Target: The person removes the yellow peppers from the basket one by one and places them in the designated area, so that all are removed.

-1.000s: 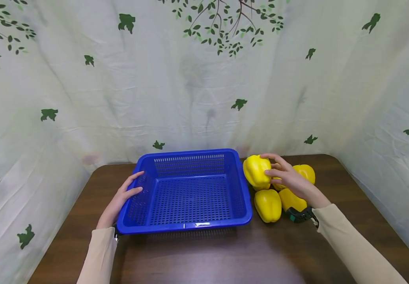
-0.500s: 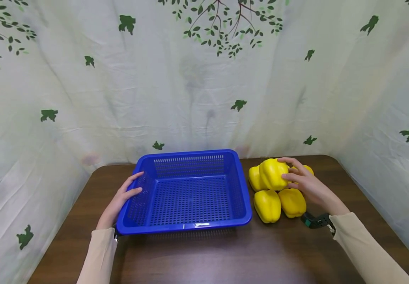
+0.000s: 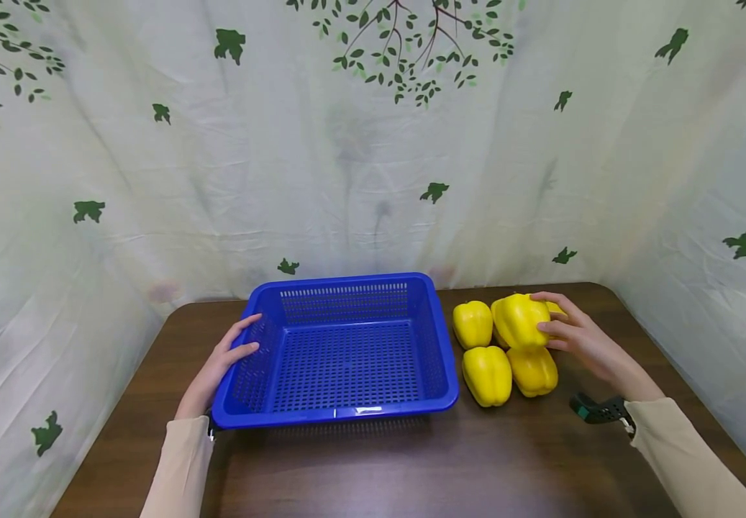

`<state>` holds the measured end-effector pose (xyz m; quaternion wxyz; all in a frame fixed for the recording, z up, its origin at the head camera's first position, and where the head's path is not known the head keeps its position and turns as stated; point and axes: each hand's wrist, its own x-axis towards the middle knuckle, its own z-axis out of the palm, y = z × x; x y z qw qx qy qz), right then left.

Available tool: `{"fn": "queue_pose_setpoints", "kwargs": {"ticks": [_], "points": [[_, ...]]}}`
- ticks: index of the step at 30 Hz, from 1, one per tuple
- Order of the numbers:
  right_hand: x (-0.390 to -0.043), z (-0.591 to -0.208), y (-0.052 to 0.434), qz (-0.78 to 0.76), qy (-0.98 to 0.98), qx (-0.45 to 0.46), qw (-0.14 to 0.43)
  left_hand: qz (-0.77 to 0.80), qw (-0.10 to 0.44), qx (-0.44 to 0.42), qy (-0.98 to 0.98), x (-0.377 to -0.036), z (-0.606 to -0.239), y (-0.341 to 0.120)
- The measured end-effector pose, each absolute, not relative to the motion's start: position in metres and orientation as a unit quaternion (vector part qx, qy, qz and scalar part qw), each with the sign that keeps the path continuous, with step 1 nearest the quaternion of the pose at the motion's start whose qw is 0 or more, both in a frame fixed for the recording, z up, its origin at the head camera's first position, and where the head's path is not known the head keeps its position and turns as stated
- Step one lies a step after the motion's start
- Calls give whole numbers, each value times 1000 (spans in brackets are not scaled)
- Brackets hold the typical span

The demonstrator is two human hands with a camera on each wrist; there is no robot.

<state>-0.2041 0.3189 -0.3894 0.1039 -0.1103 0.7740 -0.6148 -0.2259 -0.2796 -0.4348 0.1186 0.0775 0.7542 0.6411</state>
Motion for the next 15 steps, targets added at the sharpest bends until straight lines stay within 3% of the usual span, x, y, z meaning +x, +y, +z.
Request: {"fn": "queue_pose_setpoints", "kwargs": {"ticks": [15], "points": [[-195, -398, 343, -613, 777, -115, 81, 644, 122, 83, 751, -226, -435, -280]]}}
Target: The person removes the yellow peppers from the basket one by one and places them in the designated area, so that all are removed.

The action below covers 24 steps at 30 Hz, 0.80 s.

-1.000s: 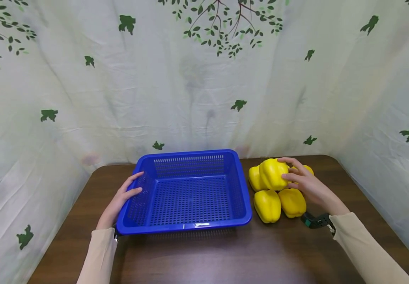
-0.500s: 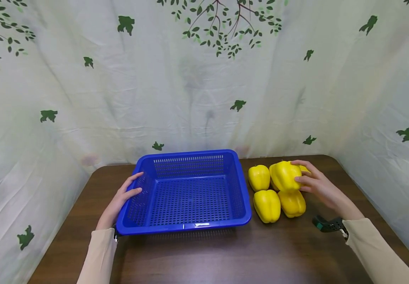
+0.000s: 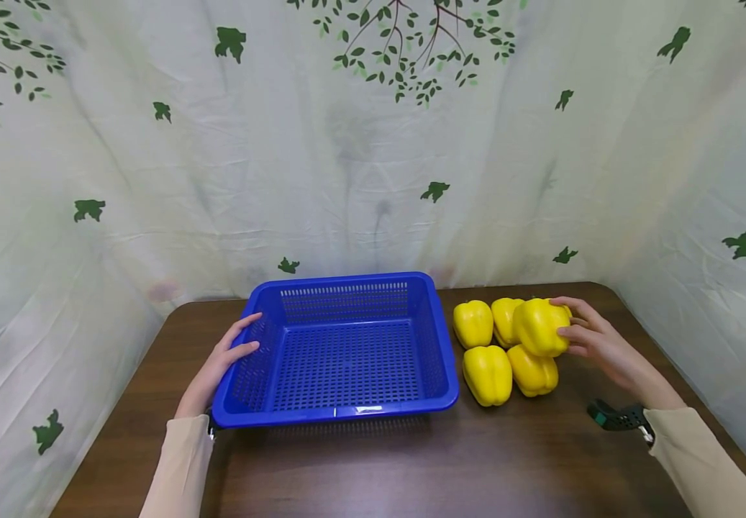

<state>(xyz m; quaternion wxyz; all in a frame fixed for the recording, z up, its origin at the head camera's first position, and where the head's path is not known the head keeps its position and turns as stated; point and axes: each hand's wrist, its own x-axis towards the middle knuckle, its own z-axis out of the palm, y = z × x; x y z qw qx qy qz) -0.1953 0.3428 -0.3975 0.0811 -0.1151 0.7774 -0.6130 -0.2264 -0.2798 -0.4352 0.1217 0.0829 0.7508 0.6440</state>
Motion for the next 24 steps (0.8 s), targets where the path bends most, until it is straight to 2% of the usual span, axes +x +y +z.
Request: {"fn": "queue_pose_setpoints", "kwargs": {"ticks": [24], "points": [[-179, -416, 380, -614, 779, -111, 63, 641, 122, 80, 754, -226, -433, -279]]}}
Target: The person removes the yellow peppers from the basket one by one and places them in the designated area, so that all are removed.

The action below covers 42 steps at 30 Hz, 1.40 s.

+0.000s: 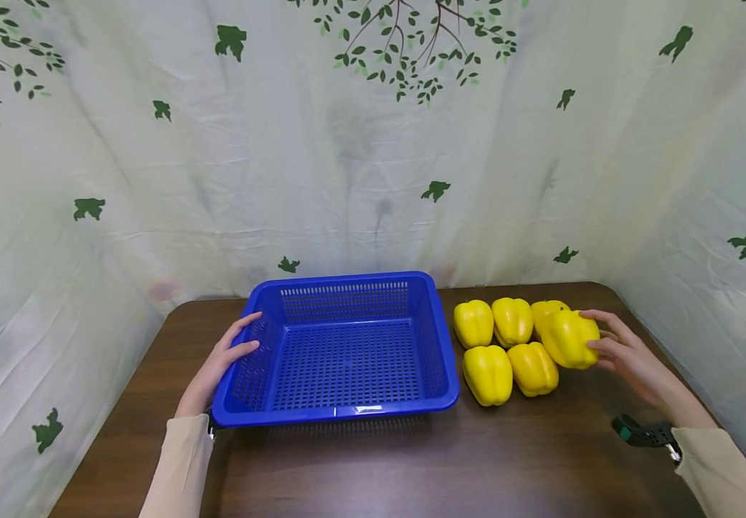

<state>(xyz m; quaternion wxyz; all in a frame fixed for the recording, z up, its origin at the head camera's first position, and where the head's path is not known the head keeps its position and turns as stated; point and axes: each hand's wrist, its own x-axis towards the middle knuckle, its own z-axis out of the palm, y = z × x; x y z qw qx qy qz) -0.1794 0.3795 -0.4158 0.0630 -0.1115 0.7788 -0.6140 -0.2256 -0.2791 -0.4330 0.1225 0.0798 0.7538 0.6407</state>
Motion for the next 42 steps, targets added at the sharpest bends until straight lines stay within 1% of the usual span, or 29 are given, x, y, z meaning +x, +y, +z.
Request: {"fn": "queue_pose_setpoints", "kwargs": {"ticks": [13, 21, 32, 42], "points": [[-168, -433, 395, -594, 796, -89, 70, 646, 123, 80, 749, -225, -432, -279], [-163, -445, 398, -581, 806, -58, 97, 644, 122, 79, 751, -225, -433, -279], [-162, -453, 397, -577, 806, -47, 123, 642, 119, 78, 753, -225, -434, -279], [-162, -455, 396, -577, 806, -51, 120, 639, 120, 76, 756, -227, -434, -280]]}}
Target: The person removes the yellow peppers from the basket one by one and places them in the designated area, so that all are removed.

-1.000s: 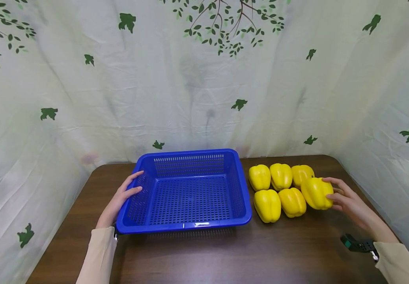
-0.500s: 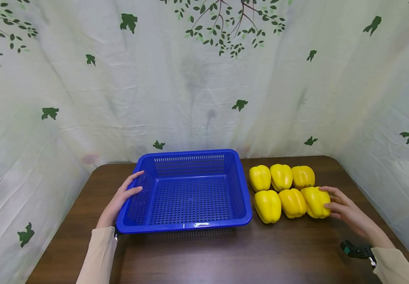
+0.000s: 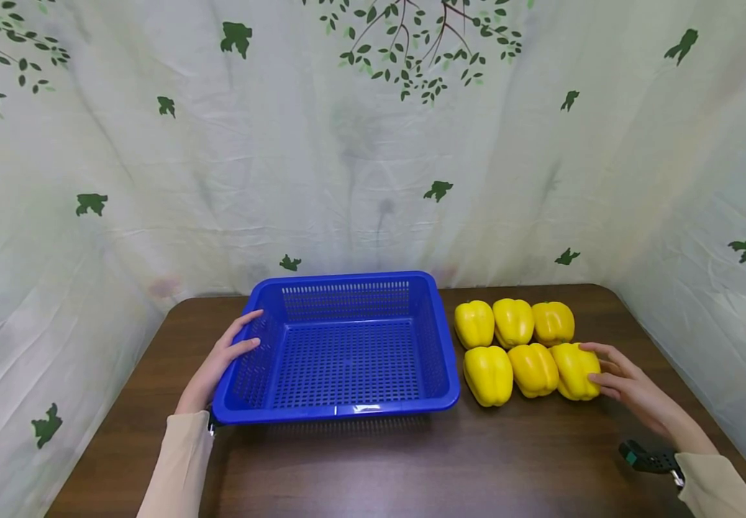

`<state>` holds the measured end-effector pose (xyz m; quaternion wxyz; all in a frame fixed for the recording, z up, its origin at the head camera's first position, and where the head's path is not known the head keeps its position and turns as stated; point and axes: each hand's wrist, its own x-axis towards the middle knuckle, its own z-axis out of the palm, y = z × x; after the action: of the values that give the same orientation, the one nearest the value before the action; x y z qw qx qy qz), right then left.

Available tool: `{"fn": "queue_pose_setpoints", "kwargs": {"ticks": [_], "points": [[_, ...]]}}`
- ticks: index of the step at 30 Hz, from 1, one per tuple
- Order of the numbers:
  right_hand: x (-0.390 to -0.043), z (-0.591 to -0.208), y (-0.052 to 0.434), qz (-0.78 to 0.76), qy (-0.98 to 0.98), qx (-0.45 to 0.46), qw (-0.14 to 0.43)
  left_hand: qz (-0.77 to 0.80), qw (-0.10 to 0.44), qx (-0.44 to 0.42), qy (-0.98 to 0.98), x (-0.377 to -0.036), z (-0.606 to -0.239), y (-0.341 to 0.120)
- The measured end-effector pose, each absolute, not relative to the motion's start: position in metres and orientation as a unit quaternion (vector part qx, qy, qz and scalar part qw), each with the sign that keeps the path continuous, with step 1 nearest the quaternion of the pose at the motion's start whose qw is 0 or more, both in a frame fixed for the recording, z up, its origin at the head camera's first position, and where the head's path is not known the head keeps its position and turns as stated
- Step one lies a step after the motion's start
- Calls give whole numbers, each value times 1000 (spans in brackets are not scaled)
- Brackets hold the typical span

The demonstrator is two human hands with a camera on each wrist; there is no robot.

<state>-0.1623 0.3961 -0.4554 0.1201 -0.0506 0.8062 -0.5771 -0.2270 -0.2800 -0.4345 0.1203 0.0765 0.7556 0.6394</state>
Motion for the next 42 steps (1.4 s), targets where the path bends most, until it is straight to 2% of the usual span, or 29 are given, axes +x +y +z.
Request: {"fn": "queue_pose_setpoints", "kwargs": {"ticks": [7, 13, 22, 34, 42], "points": [[-162, -454, 396, -583, 802, -53, 119, 633, 123, 81, 760, -227, -433, -281], [-163, -451, 397, -592, 799, -59, 91, 628, 124, 84, 764, -228, -433, -282], [-168, -439, 394, -623, 776, -94, 39, 580, 75, 110, 803, -230, -424, -289], [-182, -411, 371, -579, 809, -101, 3, 528, 56, 149, 834, -218, -380, -305], [-189, -388, 341, -522, 847, -100, 2, 436, 44, 149, 886, -217, -348, -286]]}}
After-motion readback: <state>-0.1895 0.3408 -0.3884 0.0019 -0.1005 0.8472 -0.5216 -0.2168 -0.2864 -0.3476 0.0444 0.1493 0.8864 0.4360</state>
